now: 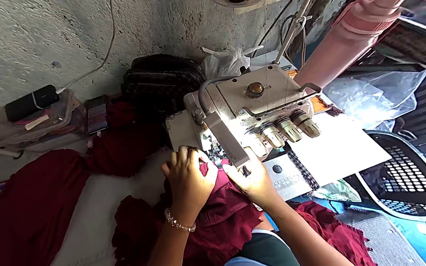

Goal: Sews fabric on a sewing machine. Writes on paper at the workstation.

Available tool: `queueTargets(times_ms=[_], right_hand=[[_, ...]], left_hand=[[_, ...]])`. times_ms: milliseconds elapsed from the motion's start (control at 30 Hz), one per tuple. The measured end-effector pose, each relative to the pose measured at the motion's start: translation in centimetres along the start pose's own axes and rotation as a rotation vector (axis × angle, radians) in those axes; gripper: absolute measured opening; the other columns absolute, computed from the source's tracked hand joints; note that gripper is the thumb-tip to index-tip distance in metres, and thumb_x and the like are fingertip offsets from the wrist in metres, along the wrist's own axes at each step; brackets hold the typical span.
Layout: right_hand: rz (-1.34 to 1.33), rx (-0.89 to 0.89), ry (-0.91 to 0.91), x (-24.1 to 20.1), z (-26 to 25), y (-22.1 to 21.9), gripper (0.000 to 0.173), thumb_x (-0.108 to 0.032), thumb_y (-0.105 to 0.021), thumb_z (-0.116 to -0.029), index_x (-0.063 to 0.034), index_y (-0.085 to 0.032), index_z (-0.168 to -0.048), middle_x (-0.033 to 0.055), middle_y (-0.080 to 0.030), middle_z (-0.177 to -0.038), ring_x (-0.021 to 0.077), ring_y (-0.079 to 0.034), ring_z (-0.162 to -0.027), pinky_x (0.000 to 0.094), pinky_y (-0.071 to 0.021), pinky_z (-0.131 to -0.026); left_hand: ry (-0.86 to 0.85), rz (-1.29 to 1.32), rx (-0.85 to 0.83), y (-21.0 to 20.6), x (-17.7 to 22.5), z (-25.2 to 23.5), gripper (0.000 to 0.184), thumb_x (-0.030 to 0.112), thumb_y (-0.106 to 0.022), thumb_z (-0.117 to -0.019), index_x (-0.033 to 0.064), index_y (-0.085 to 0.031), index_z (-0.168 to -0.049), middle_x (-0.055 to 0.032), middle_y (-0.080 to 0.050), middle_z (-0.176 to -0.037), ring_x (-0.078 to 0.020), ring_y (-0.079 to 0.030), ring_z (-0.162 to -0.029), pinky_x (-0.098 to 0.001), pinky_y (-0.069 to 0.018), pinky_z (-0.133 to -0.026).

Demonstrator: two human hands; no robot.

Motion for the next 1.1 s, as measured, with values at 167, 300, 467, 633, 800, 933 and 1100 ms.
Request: queueTargets(times_ms=[167, 300, 467, 633, 800, 933, 1100], right_hand=[[-0.012, 0.015, 0.007, -0.1, 0.0, -0.2, 0.015, -0.011, -0.066, -0.0891, -0.0046, -0.057, -0.099, -0.0102, -0.056, -0.073, -0.0085, -0.050, -0.062, 0.0079, -0.0421, -0.059], [0.001, 0.042, 0.026, -0.3, 0.0, -0.1, 0.016, -0.011, -0.067, -0.0891, -0.0038, -0.056, -0.098, -0.0099, -0.054, -0.074, -0.0090, -0.048, -0.063, 0.0069, -0.0410, -0.059], [0.111, 0.078, 0.044, -0.2, 0.2, 0.1, 0.014, -0.012, -0.068, -0.0886, -0.0039, -0.057, -0.095, -0.0085, -0.055, -0.075, -0.0084, -0.050, -0.067, 0.0084, -0.0432, -0.064], [0.137, -0.045, -0.013, -0.1, 0.4, 0.3, 0.021, -0.014, -0.070, -0.0904, -0.0125, -0.053, -0.102, -0.0139, -0.056, -0.076, -0.0086, -0.051, -0.062, 0.0103, -0.0449, -0.058], [0.094, -0.072, -0.003, -0.4, 0.5, 0.4, 0.028, -0.012, -0.070, -0.0901, -0.0180, -0.048, -0.106, -0.0165, -0.054, -0.082, -0.0097, -0.051, -0.062, 0.0086, -0.0459, -0.056], [0.055, -0.079, -0.021, -0.2, 0.3, 0.4, 0.026, -0.010, -0.069, -0.0904, -0.0212, -0.049, -0.102, -0.0166, -0.054, -0.076, -0.0078, -0.048, -0.055, 0.0092, -0.0427, -0.049], [0.074, -0.066, -0.024, 0.0, 0.5, 0.6, 0.026, -0.012, -0.070, -0.0913, -0.0222, -0.050, -0.103, -0.0171, -0.056, -0.080, -0.0080, -0.050, -0.058, 0.0096, -0.0439, -0.051]], left_hand=[[0.012, -0.016, -0.023, -0.1, -0.1, 0.2, 0.024, 0.033, -0.055, -0.0858, 0.0130, -0.067, -0.079, -0.0088, -0.063, -0.097, -0.0326, -0.058, -0.100, -0.0556, -0.0335, -0.085], [0.012, -0.012, -0.027, -0.3, -0.3, 0.2, 0.024, 0.033, -0.055, -0.0875, 0.0133, -0.066, -0.079, -0.0097, -0.063, -0.098, -0.0336, -0.058, -0.104, -0.0570, -0.0329, -0.088], [0.028, 0.016, -0.059, -0.4, -0.6, 0.2, 0.022, 0.032, -0.060, -0.0854, 0.0113, -0.066, -0.080, -0.0133, -0.063, -0.103, -0.0380, -0.056, -0.110, -0.0589, -0.0347, -0.088], [0.044, 0.115, -0.184, -0.7, -1.4, -0.5, 0.034, 0.031, -0.062, -0.0909, 0.0085, -0.072, -0.114, -0.0127, -0.064, -0.134, -0.0405, -0.050, -0.130, -0.0660, -0.0351, -0.093], [0.074, 0.115, -0.309, -1.0, -2.0, -1.2, 0.033, 0.034, -0.061, -0.0930, 0.0171, -0.076, -0.117, -0.0017, -0.056, -0.151, -0.0334, -0.038, -0.148, -0.0753, -0.0127, -0.111], [0.039, 0.015, -0.146, 0.3, -0.4, 1.5, 0.031, 0.040, -0.059, -0.0991, 0.0161, -0.074, -0.112, -0.0048, -0.066, -0.134, -0.0327, -0.051, -0.136, -0.0734, -0.0110, -0.114], [0.072, 0.127, -0.194, 0.0, -1.5, 0.6, 0.040, 0.041, -0.058, -0.0990, 0.0148, -0.072, -0.126, -0.0090, -0.062, -0.126, -0.0330, -0.050, -0.125, -0.0607, -0.0281, -0.100]])
Point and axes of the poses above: each hand's wrist, its own z-axis away from the middle knuckle, its own y-axis out of the back of the hand, x = y × z, the point moved 9 cm from there along -z, towards the middle knuckle
